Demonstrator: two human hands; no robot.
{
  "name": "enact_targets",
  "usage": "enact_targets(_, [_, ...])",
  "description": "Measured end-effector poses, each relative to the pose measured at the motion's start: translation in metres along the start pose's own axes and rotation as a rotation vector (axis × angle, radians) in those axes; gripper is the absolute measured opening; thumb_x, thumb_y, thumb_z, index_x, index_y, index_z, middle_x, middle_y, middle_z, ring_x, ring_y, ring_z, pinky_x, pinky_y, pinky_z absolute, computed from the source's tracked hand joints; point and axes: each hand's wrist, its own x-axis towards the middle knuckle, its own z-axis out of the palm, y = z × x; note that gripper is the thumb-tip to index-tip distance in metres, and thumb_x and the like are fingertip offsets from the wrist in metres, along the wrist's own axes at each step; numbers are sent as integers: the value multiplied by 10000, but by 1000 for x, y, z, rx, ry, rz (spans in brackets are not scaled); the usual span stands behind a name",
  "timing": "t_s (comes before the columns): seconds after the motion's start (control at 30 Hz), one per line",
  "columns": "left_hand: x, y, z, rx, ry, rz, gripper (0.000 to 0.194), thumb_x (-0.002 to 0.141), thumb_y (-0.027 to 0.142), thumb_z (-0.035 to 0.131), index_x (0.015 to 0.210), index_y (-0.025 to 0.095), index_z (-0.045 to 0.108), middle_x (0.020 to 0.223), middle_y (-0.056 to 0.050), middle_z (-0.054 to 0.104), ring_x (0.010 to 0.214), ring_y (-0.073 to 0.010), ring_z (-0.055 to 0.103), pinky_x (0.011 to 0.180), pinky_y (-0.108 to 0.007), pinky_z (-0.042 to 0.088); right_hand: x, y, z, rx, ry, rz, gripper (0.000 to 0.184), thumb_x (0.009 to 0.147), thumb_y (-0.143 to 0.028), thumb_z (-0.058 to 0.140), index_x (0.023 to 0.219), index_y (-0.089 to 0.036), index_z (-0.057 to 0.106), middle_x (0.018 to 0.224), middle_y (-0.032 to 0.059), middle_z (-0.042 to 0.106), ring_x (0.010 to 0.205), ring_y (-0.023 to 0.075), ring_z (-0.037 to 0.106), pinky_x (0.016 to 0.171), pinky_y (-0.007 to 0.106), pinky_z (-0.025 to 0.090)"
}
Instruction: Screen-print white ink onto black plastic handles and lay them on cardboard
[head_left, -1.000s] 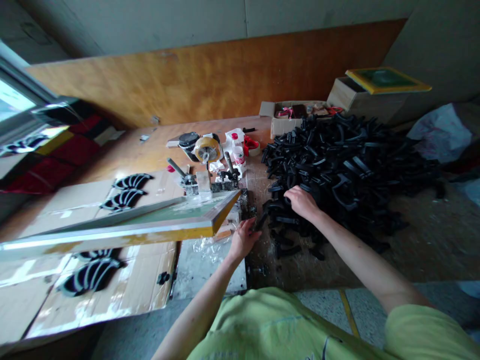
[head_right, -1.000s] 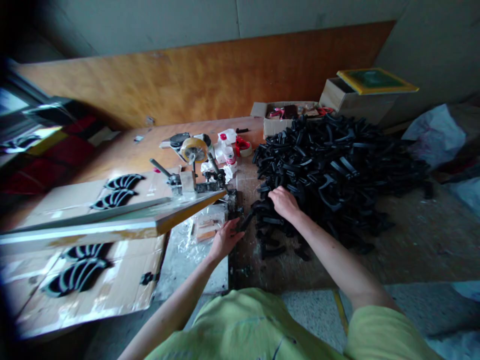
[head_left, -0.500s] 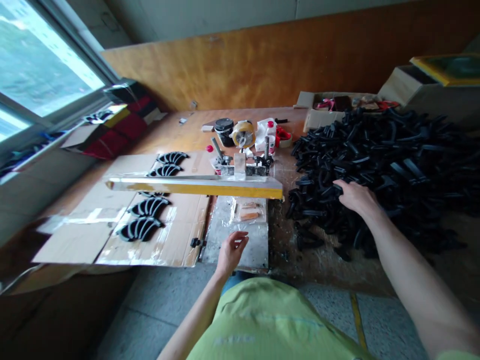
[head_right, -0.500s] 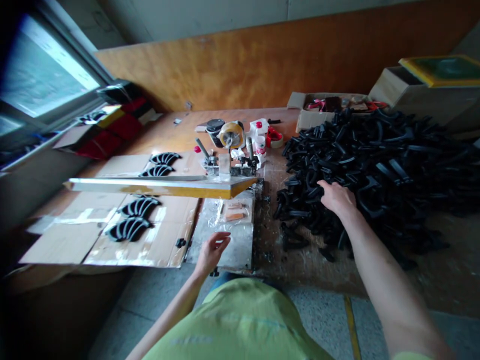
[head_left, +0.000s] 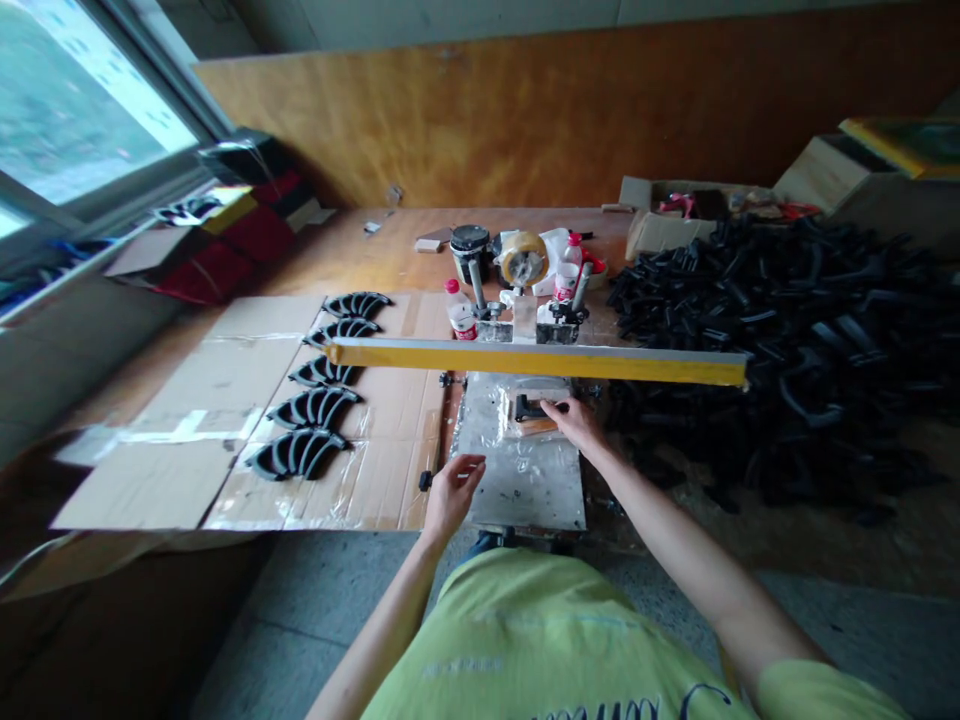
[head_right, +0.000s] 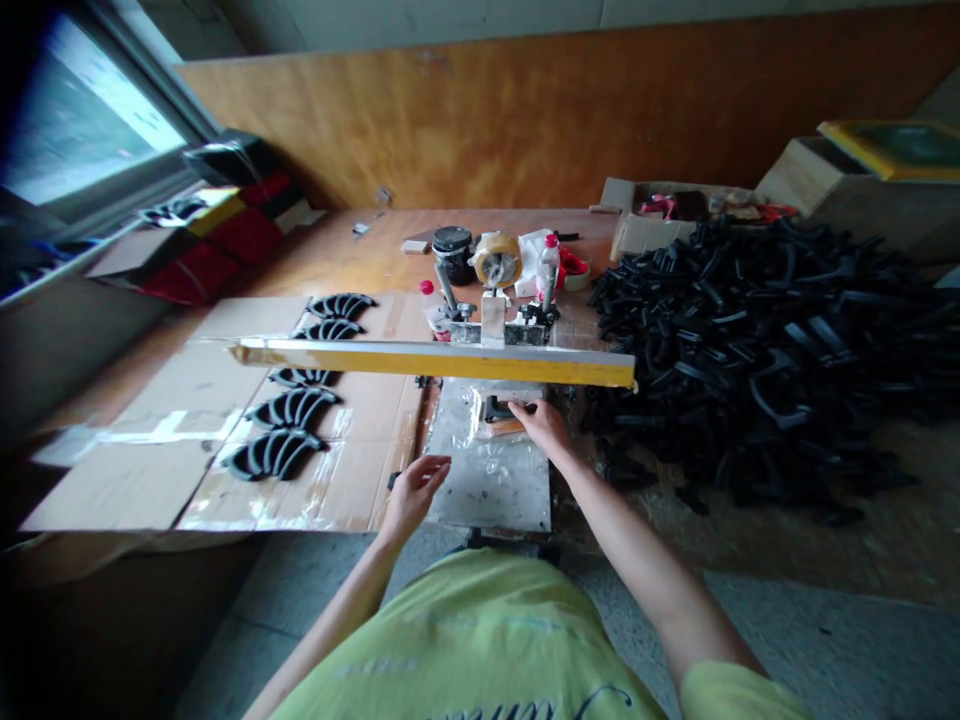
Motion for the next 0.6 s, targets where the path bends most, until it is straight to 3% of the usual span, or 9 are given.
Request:
enact_targets(0.1, [4, -12, -12, -42, 16, -23, 343, 799, 482, 654, 948, 180, 719, 887, -65, 723, 798, -183, 666, 689, -266, 512, -10, 0, -8, -380, 78, -122, 548, 858, -613, 574, 1173, -169, 630, 954, 137, 731, 918, 281, 685, 755, 350, 512])
enact_targets(0.17, [9, -12, -18, -82, 36, -36, 357, 781, 484, 679, 951, 172, 716, 898, -71, 725, 786, -175, 661, 695, -265, 509, -18, 0, -12, -529, 139, -299, 579, 894, -585, 540, 1333, -207, 551, 1098, 154, 706, 1068, 310, 637, 879, 417, 486])
enact_targets(0.27, [23, 11, -27, -213, 97, 29, 392, 775, 481, 697, 1020, 175, 691, 899, -54, 712, 768, -145, 647, 702, -253, 507, -21, -1, -5, -649, 133, -682, 523, 929, -503, 529, 1403, -283, 502, 1448, 116, 505, 1359, 312, 412, 1092, 489, 327])
enact_targets(0.33, [39, 42, -34, -343, 153, 131, 439, 799, 481, 680, 1128, 191, 646, 841, -21, 684, 733, -122, 630, 694, -243, 510, -18, -1, 7, -679, 57, -833, 516, 948, -474, 507, 1425, -281, 477, 1539, 76, 391, 1436, 290, 294, 1152, 509, 227])
enact_targets(0.47, [75, 108, -43, -544, 246, 335, 440, 877, 517, 565, 1173, 194, 616, 692, 20, 607, 595, -88, 561, 602, -212, 486, -14, -4, 31, -682, 34, -788, 548, 970, -452, 465, 1468, -231, 408, 1526, 77, 406, 1434, 281, 304, 1151, 539, 208])
enact_targets(0.53, [89, 127, -44, -590, 238, 383, 429, 903, 531, 504, 1103, 181, 651, 627, 26, 571, 539, -84, 518, 555, -201, 462, -15, -7, 37, -677, 51, -751, 552, 964, -446, 478, 1464, -220, 415, 1518, 88, 413, 1428, 294, 317, 1131, 542, 243])
enact_targets(0.6, [96, 133, -44, -588, 237, 391, 436, 903, 544, 483, 1050, 182, 676, 606, 24, 563, 528, -91, 509, 533, -202, 449, -18, -12, 37, -670, 52, -743, 557, 952, -444, 502, 1456, -218, 428, 1507, 102, 427, 1420, 299, 333, 1118, 538, 271])
